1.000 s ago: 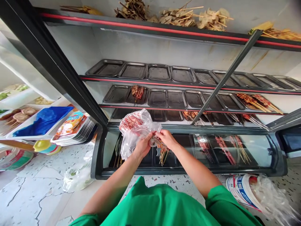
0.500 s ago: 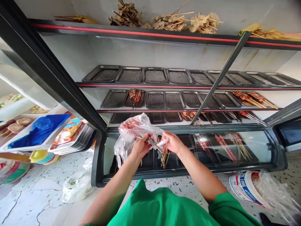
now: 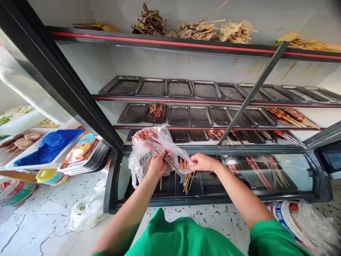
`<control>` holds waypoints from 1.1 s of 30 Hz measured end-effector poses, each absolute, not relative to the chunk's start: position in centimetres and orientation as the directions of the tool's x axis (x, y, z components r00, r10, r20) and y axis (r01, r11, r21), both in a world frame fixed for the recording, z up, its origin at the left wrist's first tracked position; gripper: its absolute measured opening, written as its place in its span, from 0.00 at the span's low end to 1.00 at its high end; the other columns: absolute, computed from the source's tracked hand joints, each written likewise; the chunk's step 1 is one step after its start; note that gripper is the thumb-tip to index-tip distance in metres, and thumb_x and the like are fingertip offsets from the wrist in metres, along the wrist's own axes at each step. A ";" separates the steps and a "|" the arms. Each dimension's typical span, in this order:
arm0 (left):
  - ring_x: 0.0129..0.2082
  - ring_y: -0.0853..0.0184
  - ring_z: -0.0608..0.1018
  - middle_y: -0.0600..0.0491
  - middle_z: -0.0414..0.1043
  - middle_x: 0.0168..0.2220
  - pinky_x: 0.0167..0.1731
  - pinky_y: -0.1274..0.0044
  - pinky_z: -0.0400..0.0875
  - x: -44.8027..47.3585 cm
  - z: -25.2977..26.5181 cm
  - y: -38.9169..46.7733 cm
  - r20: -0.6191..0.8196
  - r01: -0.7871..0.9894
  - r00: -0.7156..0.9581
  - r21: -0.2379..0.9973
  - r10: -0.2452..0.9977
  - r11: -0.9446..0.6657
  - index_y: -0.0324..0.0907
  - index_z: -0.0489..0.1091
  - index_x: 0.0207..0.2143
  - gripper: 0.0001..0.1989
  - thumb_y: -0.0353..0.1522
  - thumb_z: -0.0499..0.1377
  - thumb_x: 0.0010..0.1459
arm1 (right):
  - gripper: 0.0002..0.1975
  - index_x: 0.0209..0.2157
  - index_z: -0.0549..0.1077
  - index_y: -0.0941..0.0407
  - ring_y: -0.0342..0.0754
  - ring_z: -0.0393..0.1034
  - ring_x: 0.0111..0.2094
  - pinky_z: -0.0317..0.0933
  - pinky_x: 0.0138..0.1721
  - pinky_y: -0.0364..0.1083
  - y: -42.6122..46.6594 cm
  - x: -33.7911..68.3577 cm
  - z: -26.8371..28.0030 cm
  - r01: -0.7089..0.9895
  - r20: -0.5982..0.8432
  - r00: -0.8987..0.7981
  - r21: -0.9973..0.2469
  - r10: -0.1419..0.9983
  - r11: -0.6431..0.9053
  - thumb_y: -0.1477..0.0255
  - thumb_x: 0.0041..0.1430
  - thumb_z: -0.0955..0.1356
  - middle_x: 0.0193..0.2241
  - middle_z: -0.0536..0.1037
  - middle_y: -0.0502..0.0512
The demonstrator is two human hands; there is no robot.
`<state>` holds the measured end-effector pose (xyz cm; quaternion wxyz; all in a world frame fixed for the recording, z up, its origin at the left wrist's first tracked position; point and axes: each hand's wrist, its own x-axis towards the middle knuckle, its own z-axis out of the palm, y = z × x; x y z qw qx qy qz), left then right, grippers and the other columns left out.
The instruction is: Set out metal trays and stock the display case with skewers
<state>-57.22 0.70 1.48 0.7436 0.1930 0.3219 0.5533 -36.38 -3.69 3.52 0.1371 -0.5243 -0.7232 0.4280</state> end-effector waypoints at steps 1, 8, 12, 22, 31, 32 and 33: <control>0.24 0.69 0.72 0.51 0.68 0.24 0.28 0.75 0.74 -57.3 1.4 0.9 -0.251 -0.703 0.169 0.647 0.953 0.295 0.34 0.68 0.25 0.07 0.27 0.64 0.48 | 0.05 0.26 0.71 0.59 0.41 0.65 0.25 0.53 0.26 0.38 -4.1 -36.7 3.3 0.731 -0.232 -0.402 -0.664 0.886 0.158 0.72 0.50 0.68 0.22 0.72 0.48; 0.27 0.66 0.74 0.49 0.69 0.25 0.31 0.72 0.74 -57.2 1.9 1.1 -0.166 -0.698 0.111 0.689 0.980 0.196 0.31 0.69 0.25 0.13 0.31 0.69 0.42 | 0.10 0.38 0.70 0.59 0.47 0.72 0.31 0.54 0.28 0.41 -4.9 -38.6 4.3 0.977 -0.161 -0.129 -0.188 0.979 0.098 0.77 0.59 0.59 0.30 0.77 0.59; 0.25 0.68 0.73 0.51 0.69 0.24 0.29 0.74 0.73 -57.6 2.7 1.8 -0.139 -0.729 -0.007 0.678 0.990 0.090 0.32 0.69 0.25 0.11 0.30 0.67 0.45 | 0.06 0.35 0.69 0.57 0.46 0.71 0.30 0.53 0.28 0.41 -5.3 -39.1 5.9 0.957 -0.220 -0.201 -0.251 0.955 0.144 0.74 0.54 0.65 0.30 0.77 0.54; 0.29 0.65 0.75 0.48 0.70 0.27 0.35 0.70 0.74 -58.5 3.1 1.6 -0.170 -0.754 -0.014 0.649 0.985 0.101 0.32 0.69 0.27 0.08 0.30 0.60 0.55 | 0.05 0.34 0.68 0.56 0.44 0.68 0.27 0.51 0.27 0.40 -3.3 -39.2 3.6 0.937 -0.025 -0.077 -0.345 0.997 0.063 0.75 0.52 0.64 0.27 0.75 0.52; 0.30 0.67 0.74 0.51 0.68 0.26 0.32 0.72 0.75 -59.2 4.3 1.8 -0.218 -0.801 0.060 0.572 0.974 0.178 0.35 0.67 0.26 0.12 0.26 0.49 0.61 | 0.02 0.28 0.64 0.57 0.39 0.60 0.19 0.55 0.24 0.38 -1.3 -39.4 3.4 0.252 -0.060 0.110 -0.964 0.992 -0.086 0.73 0.53 0.63 0.18 0.66 0.44; 0.32 0.65 0.75 0.51 0.69 0.25 0.34 0.69 0.76 -59.4 4.5 1.9 -0.219 -0.805 0.088 0.559 0.972 0.199 0.36 0.66 0.25 0.13 0.26 0.48 0.62 | 0.04 0.29 0.65 0.57 0.39 0.62 0.20 0.57 0.26 0.39 -1.4 -39.2 3.6 0.075 -0.069 0.015 -0.995 0.998 -0.070 0.70 0.53 0.64 0.20 0.68 0.45; 0.35 0.63 0.76 0.51 0.69 0.25 0.35 0.67 0.76 -59.5 4.8 1.9 -0.226 -0.805 0.113 0.551 0.968 0.222 0.36 0.66 0.25 0.13 0.26 0.48 0.62 | 0.07 0.30 0.66 0.57 0.39 0.65 0.24 0.60 0.29 0.39 -1.7 -39.1 3.7 -0.091 -0.055 -0.086 -0.994 0.995 -0.063 0.68 0.51 0.67 0.24 0.71 0.47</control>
